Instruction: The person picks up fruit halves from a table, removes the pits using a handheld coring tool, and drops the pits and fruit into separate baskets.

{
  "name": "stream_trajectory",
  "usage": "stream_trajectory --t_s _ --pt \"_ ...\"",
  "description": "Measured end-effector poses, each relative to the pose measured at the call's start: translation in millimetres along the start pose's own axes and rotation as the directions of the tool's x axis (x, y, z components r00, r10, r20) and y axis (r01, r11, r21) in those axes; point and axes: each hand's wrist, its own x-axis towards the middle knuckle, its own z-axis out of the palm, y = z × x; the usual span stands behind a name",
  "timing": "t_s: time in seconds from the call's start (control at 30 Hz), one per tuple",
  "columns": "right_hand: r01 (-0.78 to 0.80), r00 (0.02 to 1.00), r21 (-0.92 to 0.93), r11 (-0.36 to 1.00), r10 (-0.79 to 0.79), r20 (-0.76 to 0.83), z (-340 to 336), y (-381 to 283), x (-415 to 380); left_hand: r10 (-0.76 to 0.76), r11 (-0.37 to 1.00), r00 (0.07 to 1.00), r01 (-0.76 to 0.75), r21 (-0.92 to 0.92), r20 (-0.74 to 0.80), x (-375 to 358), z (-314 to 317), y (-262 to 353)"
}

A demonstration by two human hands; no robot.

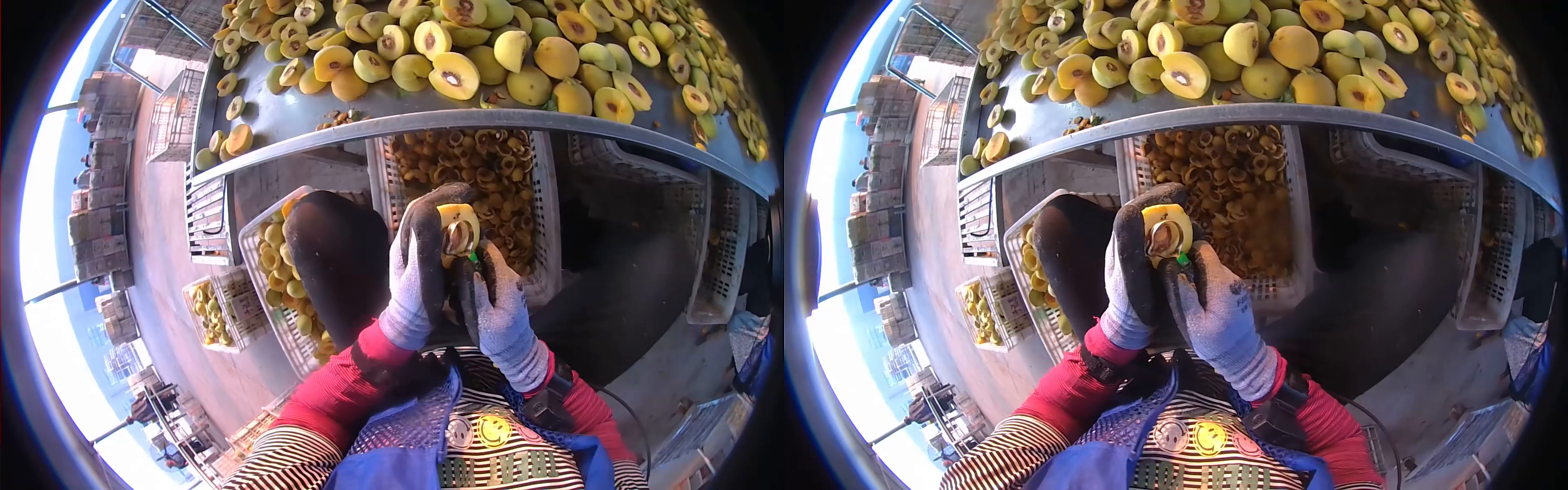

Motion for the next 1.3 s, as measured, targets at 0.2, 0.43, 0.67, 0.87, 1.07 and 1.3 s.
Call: stream_trajectory --t_s 0.2,0.43,0.67,0.87,1.07,1.3 --pt "0.007 0.993 0.183 0.983 0.014 -0.115 -7.8 -9.7 -1.5 0.065 0.934 0.991 -0.103 0.343 0.119 -13.1 -14.1 14.9" --pt "0.078 0.995 0.117 0.99 -0.084 0.044 -23.6 -19.9 14.2 -0.315 0.948 0.915 0.291 0.131 0.251 -2.6 -30.5 22.7" --pt "0.062 0.987 0.014 0.998 -0.06 -0.152 -14.6 -20.7 -2.8 0.049 0.985 0.999 -0.049 0.167 0.003 -17.6 9.7 -6.7" --pt "-0.024 0.974 0.194 0.981 0.066 -0.217 -7.1 -16.0 -8.3 0.243 0.963 0.968 -0.234 0.135 -0.058 -24.0 17.3 -13.0" --pt "0.07 0.987 0.013 0.997 -0.068 -0.142 -13.5 -11.3 -20.1 0.095 0.992 0.994 -0.099 -0.076 -0.048 -25.1 19.0 -11.9" --pt "0.231 0.967 -0.289 0.929 -0.252 -0.036 -22.4 -19.0 -31.9 0.098 0.995 0.995 -0.099 0.025 0.012 -25.7 18.1 -3.5"
